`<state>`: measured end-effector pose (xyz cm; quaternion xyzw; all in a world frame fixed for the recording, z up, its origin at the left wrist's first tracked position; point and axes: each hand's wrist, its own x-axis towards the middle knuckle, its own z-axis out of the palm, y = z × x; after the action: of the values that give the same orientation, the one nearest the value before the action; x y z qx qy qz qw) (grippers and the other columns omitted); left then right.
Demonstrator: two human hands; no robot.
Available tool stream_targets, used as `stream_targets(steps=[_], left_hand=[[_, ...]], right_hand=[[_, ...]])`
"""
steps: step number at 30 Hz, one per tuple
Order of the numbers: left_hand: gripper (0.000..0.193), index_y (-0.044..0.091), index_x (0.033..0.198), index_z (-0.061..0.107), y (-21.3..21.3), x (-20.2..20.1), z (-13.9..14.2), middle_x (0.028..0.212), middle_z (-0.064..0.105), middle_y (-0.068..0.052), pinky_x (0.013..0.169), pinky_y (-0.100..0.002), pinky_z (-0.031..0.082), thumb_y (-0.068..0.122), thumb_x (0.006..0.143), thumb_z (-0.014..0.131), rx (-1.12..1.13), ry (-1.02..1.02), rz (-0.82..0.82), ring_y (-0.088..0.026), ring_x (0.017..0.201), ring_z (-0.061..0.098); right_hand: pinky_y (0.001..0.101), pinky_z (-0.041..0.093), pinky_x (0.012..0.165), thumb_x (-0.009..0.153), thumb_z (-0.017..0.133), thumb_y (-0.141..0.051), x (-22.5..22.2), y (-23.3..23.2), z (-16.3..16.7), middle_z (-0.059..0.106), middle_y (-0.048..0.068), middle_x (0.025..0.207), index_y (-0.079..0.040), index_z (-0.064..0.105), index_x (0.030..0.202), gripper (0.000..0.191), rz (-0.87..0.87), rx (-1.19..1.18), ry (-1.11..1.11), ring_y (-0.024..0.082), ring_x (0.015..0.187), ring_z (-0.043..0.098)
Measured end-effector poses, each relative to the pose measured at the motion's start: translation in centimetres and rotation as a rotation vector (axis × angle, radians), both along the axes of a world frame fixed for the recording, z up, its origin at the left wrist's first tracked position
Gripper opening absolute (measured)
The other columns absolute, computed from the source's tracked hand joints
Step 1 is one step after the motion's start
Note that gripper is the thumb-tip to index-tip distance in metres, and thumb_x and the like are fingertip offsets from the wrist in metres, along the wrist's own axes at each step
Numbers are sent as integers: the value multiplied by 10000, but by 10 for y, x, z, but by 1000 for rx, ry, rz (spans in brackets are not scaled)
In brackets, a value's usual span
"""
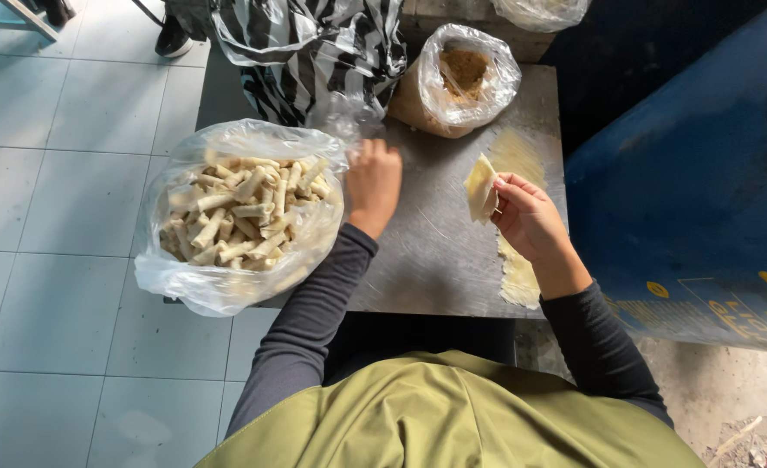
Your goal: The person takes thin square dough sheets one at a time, rolls each sheet tightly by hand into a cylindrical roll, and places the finished roll into a large plastic bag filled with similar rolls. They occasionally reach into a bag of brown powder and press the accumulated rolls flat with a hand.
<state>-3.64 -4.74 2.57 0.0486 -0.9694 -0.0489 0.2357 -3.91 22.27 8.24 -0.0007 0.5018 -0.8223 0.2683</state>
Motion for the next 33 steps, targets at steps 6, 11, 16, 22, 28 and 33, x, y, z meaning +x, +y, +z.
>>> stream_targets(steps=[6,11,16,22,28,33], left_hand=[[151,-2,1074,714,7,34,30,1294,603,-195,951,-454,535,97,963,692,182,-372,167,-357,1112,630],[642,53,1373,581,40,85,89,1522,394,-192,946,-646,428,324,818,755,275,-111,-48,-373,1387,348],[518,76,1439,549,48,110,120,1473,540,-126,1037,-463,508,268,992,728,459,-124,-275,-297,1276,557],[476,-10,1197,592,62,55,114,1126,721,-95,781,-307,639,211,857,841,1281,-157,-485,-160,983,742],[239,-16,1117,724,52,29,73,947,795,-48,734,-262,612,164,960,734,1399,-174,-476,-97,841,754],[182,-14,1096,713,45,13,32,950,734,-36,723,-271,620,143,1011,677,1735,-220,-388,-89,816,694]], right_hand=[[301,532,826,1053,603,-152,-8,-14,-2,692,20,990,-54,664,1115,131,32,31,-13,117,889,655],[291,533,806,1041,614,-165,-13,-14,7,695,21,985,-66,668,1119,138,-1,41,8,117,877,661],[299,540,792,1057,625,-160,-9,-15,12,689,25,976,-52,658,1114,126,4,-40,48,125,862,664],[279,536,824,1056,625,-153,-6,-28,13,700,39,1007,-18,661,1159,174,-18,-12,145,108,890,666],[299,557,810,1041,606,-153,-12,-31,11,722,49,985,-14,685,1125,181,51,52,130,119,875,679],[305,564,803,1051,589,-146,-17,-31,-2,703,21,938,-47,673,1073,131,-83,3,-10,112,836,664]])
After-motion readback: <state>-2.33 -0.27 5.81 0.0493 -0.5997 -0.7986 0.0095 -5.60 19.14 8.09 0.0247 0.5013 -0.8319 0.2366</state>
